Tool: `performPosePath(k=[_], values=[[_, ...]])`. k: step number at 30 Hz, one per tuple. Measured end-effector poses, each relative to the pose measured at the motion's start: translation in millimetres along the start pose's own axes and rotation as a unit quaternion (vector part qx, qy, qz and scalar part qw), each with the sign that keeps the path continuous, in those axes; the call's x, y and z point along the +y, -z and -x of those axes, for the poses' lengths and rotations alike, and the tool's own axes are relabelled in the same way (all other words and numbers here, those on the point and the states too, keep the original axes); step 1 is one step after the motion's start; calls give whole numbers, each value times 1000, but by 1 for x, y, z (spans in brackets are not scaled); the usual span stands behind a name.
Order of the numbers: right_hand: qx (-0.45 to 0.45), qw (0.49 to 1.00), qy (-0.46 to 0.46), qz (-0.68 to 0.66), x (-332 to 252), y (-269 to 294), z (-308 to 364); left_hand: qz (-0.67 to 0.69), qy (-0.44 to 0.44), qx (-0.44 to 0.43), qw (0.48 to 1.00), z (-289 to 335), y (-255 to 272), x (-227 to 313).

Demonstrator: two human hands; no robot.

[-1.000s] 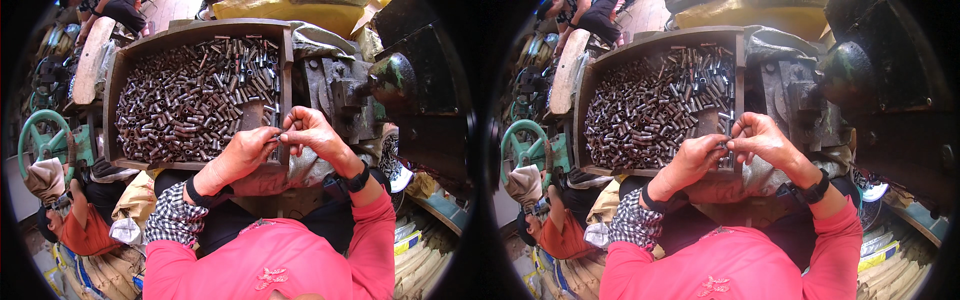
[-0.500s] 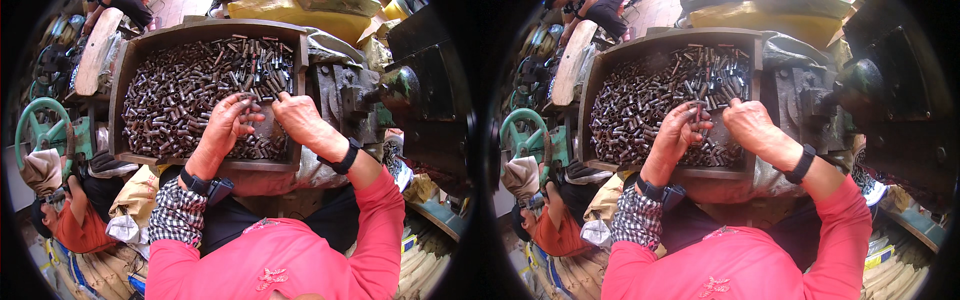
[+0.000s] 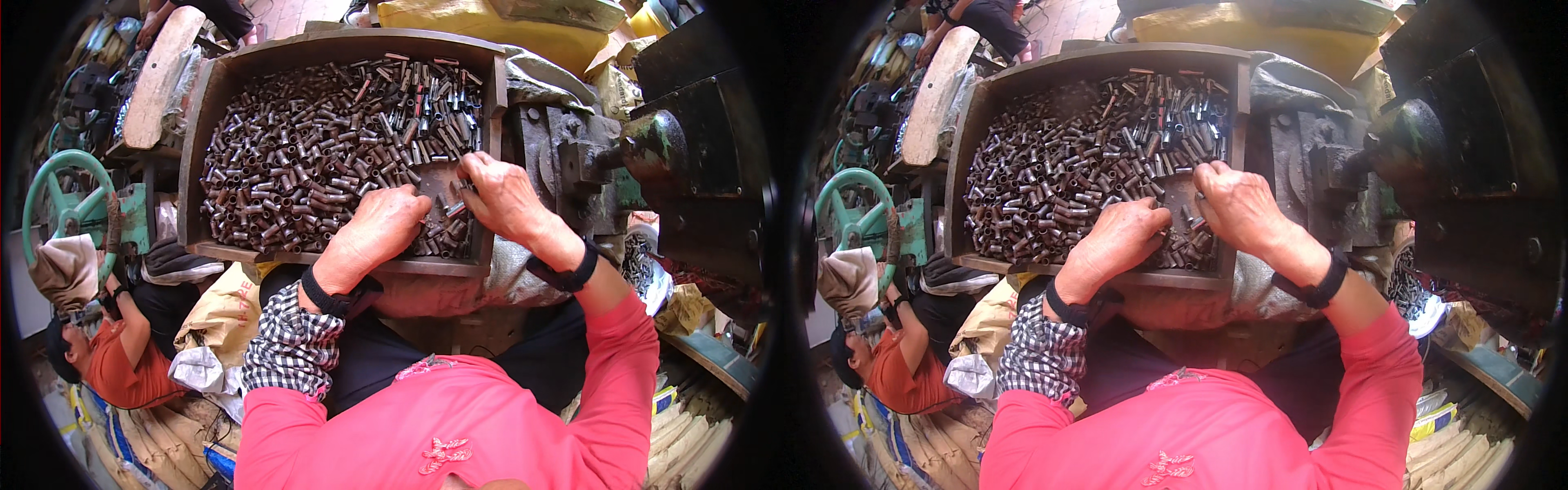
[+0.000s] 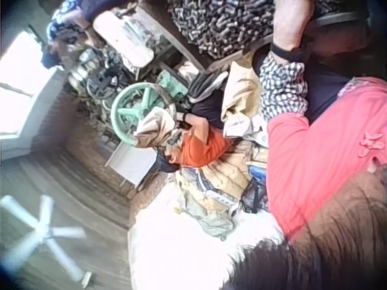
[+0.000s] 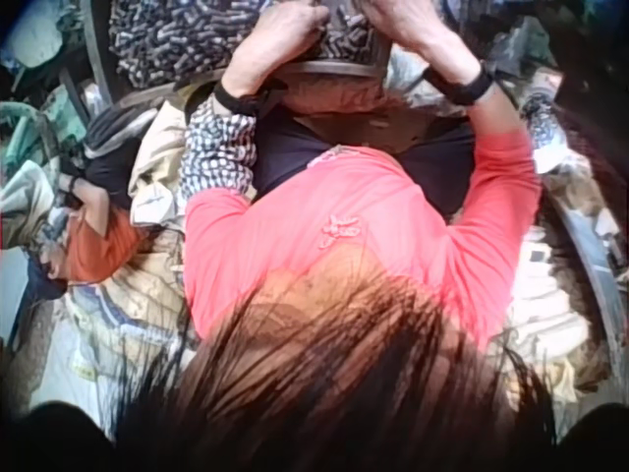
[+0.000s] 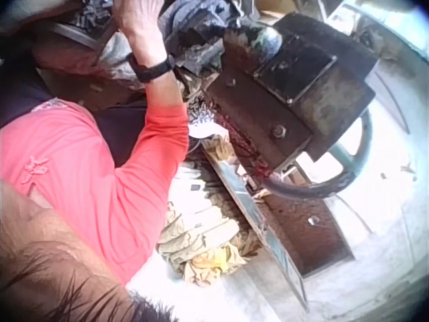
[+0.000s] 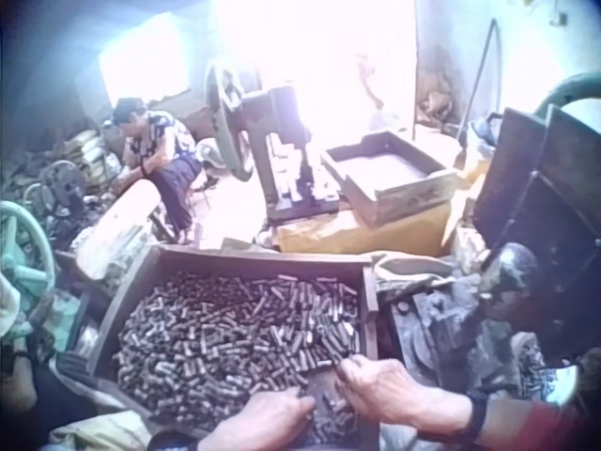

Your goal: Manually sorting and placing small metal tube components into a hand-operated press for machining.

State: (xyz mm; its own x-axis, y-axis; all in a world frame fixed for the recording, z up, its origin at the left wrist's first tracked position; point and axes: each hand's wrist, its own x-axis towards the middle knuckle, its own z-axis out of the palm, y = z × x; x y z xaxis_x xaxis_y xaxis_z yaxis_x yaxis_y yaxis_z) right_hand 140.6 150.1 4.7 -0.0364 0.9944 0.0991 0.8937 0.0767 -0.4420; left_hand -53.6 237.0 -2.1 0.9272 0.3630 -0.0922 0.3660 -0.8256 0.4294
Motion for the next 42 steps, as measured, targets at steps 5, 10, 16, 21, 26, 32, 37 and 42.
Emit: performPosePath(k=[5, 10, 16, 21, 26, 32, 37, 42], values=[[81, 984, -11, -159, -5, 0, 23, -70, -40, 12, 997, -9, -3, 5], [106, 962, -52, -245, -3, -4, 30, -79, -14, 6, 997, -13, -7, 9], [38, 831, -217, -511, 0, -3, 30, -9, 15, 48, 999, -17, -8, 12], [7, 785, -235, -573, 2, 1, 32, 391, 174, 19, 904, -16, -2, 14], [6, 732, -233, -640, 1, -1, 32, 698, 215, 38, 682, -19, -9, 12], [11, 702, -228, -674, 1, -1, 33, 759, 191, 59, 620, -17, -12, 12], [45, 713, -220, -665, 1, -4, 34, 769, 203, 83, 601, -19, -10, 18], [48, 684, -220, -694, 3, -4, 35, 753, 196, 71, 624, -20, -9, 19]])
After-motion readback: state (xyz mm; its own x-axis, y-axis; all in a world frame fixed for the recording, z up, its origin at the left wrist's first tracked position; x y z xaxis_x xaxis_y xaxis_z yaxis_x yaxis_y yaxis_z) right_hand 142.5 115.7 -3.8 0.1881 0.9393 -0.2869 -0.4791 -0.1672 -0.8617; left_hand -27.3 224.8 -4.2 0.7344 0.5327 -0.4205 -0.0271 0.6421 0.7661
